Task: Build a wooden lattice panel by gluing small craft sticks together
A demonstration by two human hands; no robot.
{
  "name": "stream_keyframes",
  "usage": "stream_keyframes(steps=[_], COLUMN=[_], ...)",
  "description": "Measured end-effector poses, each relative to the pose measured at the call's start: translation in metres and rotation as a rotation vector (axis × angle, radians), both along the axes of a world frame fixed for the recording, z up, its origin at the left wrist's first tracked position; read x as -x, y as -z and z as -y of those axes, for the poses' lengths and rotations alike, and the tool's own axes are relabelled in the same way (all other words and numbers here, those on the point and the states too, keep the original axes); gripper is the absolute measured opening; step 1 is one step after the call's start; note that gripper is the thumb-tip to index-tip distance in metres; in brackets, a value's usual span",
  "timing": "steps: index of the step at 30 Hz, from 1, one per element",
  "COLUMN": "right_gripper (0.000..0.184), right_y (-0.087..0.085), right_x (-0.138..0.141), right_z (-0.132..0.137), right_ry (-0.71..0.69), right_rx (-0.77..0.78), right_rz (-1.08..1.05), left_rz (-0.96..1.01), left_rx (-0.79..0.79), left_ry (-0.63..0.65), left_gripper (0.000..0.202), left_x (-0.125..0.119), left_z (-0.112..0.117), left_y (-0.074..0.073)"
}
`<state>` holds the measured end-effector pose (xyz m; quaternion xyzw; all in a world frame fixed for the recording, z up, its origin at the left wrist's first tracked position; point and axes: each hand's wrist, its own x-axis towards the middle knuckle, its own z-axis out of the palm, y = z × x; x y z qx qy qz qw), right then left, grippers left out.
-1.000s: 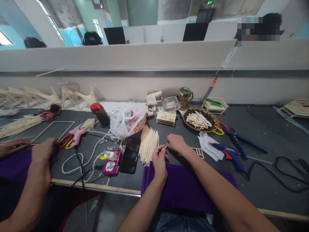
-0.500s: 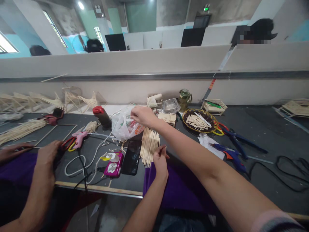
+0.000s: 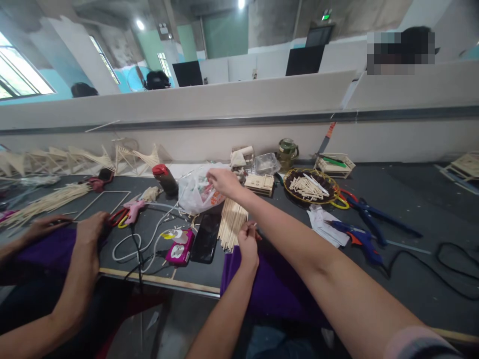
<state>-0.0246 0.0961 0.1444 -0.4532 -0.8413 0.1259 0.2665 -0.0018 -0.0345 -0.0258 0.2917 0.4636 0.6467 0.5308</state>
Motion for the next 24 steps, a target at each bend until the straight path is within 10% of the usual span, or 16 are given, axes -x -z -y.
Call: stream_keyframes(steps=[11,16,21,24], right_gripper=[0.027,0.034,0.041,0.049], right_y=[0.025,0.036,0.066,0.088], right_x=[-0.141,-0.221,-0.316,-0.363], right_z=[0.075,0.148,0.242,0.280], right_ry=[0.248,0.342,0.309,0.758], right_rx=[0.107,0.166,0.557,0.148], right_rz=[-0.412,-0.385,-0.347,0.037], left_rz=[0.045,0.063,0.058,0.053], left_rx=[0.007,0.002,-0.016,-0.035], left_ry=[0.027,0.073,0.108,0.147], left_gripper=[0.039,0.039,0.039,0.038], left_x=[0.000,-0.007,-0.020,-0.036], left_z=[0.005,0.003,-0.017,-0.031], left_y=[-0.004,-0.018,-0.039,-0.048])
